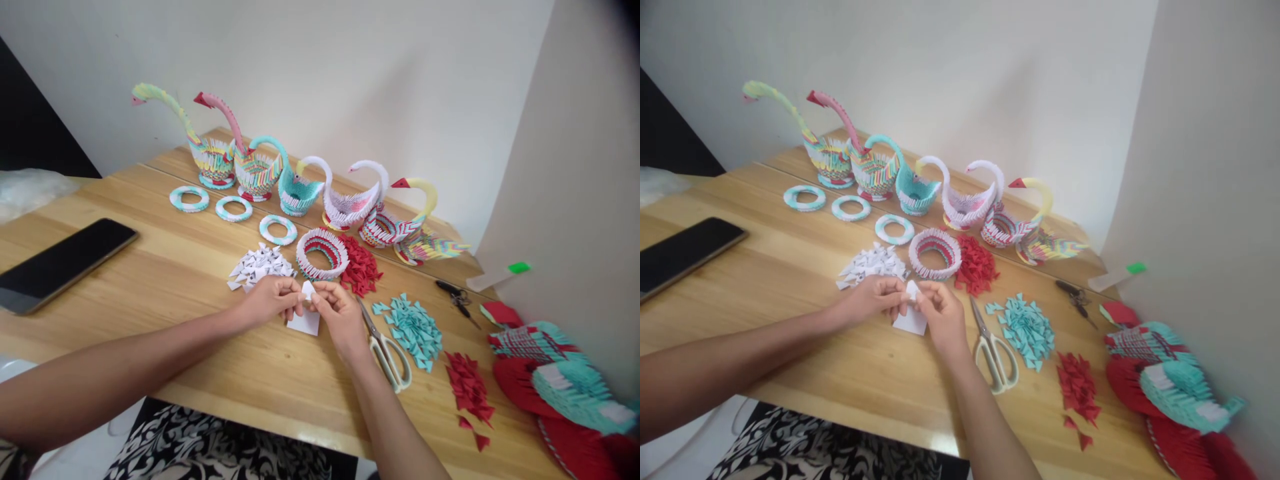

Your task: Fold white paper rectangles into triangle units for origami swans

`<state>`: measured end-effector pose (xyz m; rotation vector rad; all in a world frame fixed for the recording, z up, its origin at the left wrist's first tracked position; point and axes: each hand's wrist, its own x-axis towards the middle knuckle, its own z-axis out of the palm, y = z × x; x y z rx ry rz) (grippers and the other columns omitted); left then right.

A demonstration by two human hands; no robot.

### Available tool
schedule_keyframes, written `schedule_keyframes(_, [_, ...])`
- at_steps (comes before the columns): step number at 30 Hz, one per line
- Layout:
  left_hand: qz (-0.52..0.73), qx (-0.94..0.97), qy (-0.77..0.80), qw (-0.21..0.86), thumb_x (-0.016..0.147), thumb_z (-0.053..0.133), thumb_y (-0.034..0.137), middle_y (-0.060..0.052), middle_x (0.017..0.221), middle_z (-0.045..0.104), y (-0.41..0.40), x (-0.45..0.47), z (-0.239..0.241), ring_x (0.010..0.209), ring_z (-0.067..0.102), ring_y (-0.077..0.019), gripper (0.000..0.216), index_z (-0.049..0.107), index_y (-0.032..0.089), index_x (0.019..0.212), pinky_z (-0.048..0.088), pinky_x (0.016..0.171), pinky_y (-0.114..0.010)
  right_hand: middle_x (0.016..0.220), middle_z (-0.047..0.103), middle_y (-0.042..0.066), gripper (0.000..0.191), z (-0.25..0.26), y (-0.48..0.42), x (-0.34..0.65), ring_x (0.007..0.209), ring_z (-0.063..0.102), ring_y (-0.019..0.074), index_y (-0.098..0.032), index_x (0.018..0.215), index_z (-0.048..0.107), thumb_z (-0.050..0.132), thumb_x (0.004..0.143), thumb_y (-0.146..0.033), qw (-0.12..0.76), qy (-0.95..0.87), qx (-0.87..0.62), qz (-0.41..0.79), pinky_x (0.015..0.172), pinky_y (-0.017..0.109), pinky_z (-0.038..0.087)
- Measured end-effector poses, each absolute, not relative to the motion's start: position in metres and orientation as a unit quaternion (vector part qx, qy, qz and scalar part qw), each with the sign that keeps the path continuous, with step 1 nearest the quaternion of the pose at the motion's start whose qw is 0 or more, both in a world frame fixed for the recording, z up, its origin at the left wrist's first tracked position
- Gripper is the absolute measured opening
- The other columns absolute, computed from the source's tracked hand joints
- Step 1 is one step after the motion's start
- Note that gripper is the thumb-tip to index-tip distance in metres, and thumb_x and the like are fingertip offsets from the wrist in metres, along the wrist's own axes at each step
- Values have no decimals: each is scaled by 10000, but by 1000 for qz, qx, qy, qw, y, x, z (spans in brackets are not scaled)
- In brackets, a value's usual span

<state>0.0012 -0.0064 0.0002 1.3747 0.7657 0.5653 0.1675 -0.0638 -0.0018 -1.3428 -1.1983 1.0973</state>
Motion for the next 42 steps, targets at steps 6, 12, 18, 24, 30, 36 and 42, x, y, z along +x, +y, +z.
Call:
schedule_keyframes(6, [245, 627, 341, 656, 781, 593, 324, 10, 567, 605, -14, 3, 4, 485, 540, -73, 241, 558, 140, 630, 413, 483, -169, 797, 649, 17, 286, 2, -66, 170, 711, 580, 160, -198, 944, 654, 618, 824, -456, 457, -526, -565, 442, 661, 257, 457])
schedule_keyframes(12, [235, 618, 359, 659, 759, 594, 309, 15, 564, 604, -17, 4, 6, 477, 529, -75, 212, 555, 147, 628, 420, 482, -175, 743, 600, 22, 423, 1, -68, 171, 698, 535, 161, -192, 833, 639, 426, 915, -549, 457, -560, -550, 418, 627, 259, 423])
schedule_keyframes(18, [240, 669, 345, 613, 759, 567, 254, 27, 523, 562, -20, 5, -2, 480, 498, -79, 187, 534, 151, 607, 363, 473, -172, 587, 483, -33, 333, -1, -68, 162, 553, 419, 114, -187, 634, 527, 634, 805, -452, 456, -534, -589, 400, 526, 229, 338])
schedule_keyframes(24, [257, 668, 342, 608, 783, 557, 254, 13, 567, 592, -18, 4, 2, 501, 516, -80, 178, 566, 140, 646, 382, 490, -173, 619, 531, -3, 473, -2, -66, 169, 590, 485, 136, -182, 641, 554, 429, 918, -545, 488, -518, -570, 411, 558, 242, 387])
schedule_keyframes(30, [320, 644, 344, 603, 782, 586, 277, 9, 599, 599, -13, 3, 6, 533, 544, -80, 191, 590, 132, 659, 410, 513, -171, 767, 663, 14, 258, -1, -63, 173, 698, 609, 163, -201, 939, 656, 654, 816, -428, 493, -509, -540, 454, 675, 272, 490])
schedule_keyframes(36, [302, 566, 305, 704, 781, 614, 525, -8, 612, 625, -5, 1, 6, 516, 579, -102, 408, 612, 117, 792, 457, 516, -205, 825, 703, 21, 83, 6, -66, 168, 789, 635, 169, -206, 802, 699, 617, 803, -191, 507, -609, -551, 262, 747, 282, 484])
schedule_keyframes(42, [249, 538, 287, 752, 687, 697, 596, -17, 566, 633, -2, -1, 4, 499, 599, -110, 495, 583, 115, 725, 457, 492, -197, 933, 713, 36, 195, 3, -67, 171, 874, 651, 187, -230, 938, 708, 548, 839, -176, 472, -650, -545, 240, 818, 317, 498])
